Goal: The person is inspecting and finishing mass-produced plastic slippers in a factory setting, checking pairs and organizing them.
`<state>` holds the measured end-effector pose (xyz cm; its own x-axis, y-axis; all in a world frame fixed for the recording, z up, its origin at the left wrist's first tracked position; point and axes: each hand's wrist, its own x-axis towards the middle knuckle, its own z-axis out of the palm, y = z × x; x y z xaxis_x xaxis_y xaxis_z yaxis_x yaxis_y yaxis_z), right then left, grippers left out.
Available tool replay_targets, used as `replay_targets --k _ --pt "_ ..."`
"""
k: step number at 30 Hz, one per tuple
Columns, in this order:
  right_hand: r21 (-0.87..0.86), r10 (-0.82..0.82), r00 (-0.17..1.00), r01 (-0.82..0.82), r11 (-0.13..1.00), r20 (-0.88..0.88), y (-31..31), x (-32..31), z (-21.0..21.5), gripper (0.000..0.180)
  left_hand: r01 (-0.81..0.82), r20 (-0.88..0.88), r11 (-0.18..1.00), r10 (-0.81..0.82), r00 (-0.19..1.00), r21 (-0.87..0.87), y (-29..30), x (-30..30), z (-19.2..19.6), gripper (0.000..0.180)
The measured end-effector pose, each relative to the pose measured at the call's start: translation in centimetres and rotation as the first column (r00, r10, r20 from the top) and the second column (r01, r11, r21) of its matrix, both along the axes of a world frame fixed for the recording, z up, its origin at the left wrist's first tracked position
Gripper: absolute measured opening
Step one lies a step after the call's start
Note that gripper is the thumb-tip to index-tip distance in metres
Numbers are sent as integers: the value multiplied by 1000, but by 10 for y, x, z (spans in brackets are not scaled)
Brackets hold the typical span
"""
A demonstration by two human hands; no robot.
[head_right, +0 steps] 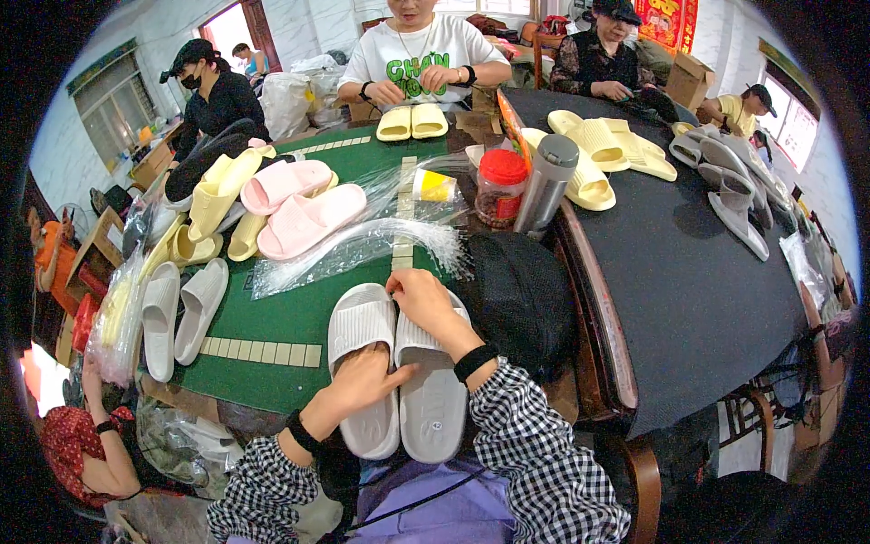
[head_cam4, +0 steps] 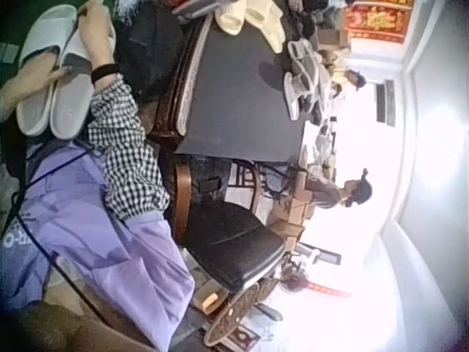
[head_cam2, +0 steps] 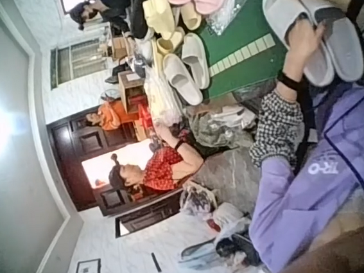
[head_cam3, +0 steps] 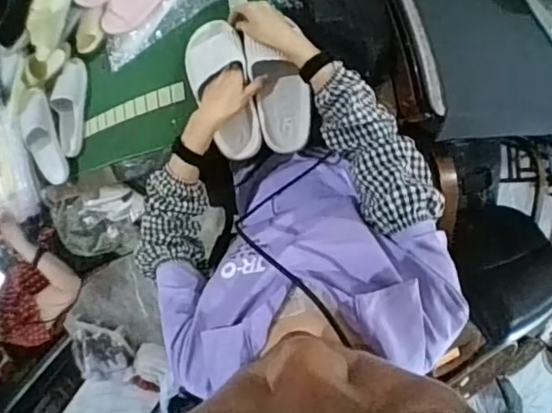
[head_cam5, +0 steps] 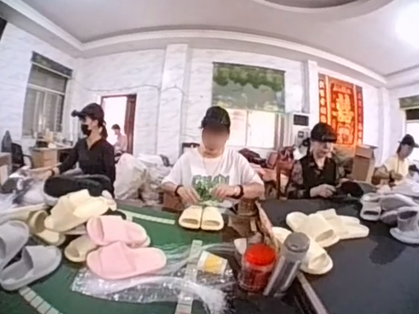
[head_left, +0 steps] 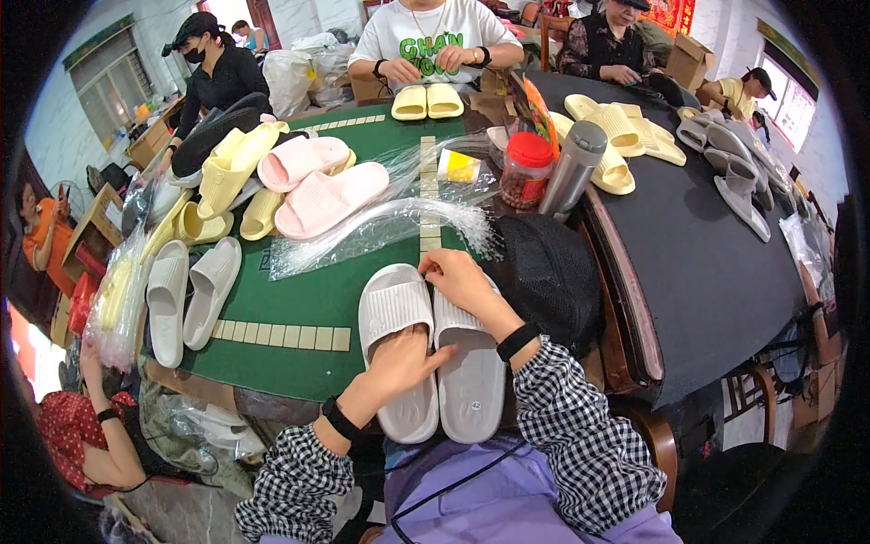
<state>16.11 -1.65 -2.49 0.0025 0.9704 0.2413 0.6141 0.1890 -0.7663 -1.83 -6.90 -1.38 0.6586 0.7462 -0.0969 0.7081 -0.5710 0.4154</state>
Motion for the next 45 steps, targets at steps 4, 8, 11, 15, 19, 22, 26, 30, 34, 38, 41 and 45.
replay_targets --k 4,8,11,15,19,22,26,30,34,38,41,45 --pt "78 -59 998 62 995 -30 -2 0 -1 13 25 19 992 -27 999 121 -12 -3 7 73" --pt "191 -90 983 120 974 -160 -2 3 -3 13 79 108 843 -160 981 533 -32 -9 26 48" --pt "138 -102 969 135 981 -225 -4 6 -2 17 -17 233 936 -70 970 352 -20 -12 46 29" --pt "128 -90 958 129 983 -273 -8 5 5 17 -164 530 926 -44 847 339 30 -8 57 11" --pt "182 -52 949 113 977 -311 -11 2 12 17 -112 609 991 44 792 74 73 2 43 18" --pt "180 -24 945 87 980 -325 -12 1 14 19 -3 616 988 98 781 -154 89 15 24 22" --pt "214 -27 963 87 973 -269 -13 1 13 19 -21 686 967 197 701 -256 92 19 8 16" --pt "287 -41 937 147 946 -346 -13 1 16 20 -84 673 944 288 682 -318 91 17 4 14" --pt "189 -44 902 138 972 -430 -19 0 22 31 -71 725 932 324 608 -357 88 18 4 13" --pt "157 -15 906 89 984 -422 -20 -2 24 36 -75 732 912 372 570 -404 86 18 5 13" --pt "232 5 935 83 969 -355 -17 -3 19 27 -105 729 943 313 609 -317 86 18 5 12" --pt "278 -26 980 81 957 -196 -15 -4 12 17 -189 684 952 305 663 -241 85 19 4 12"
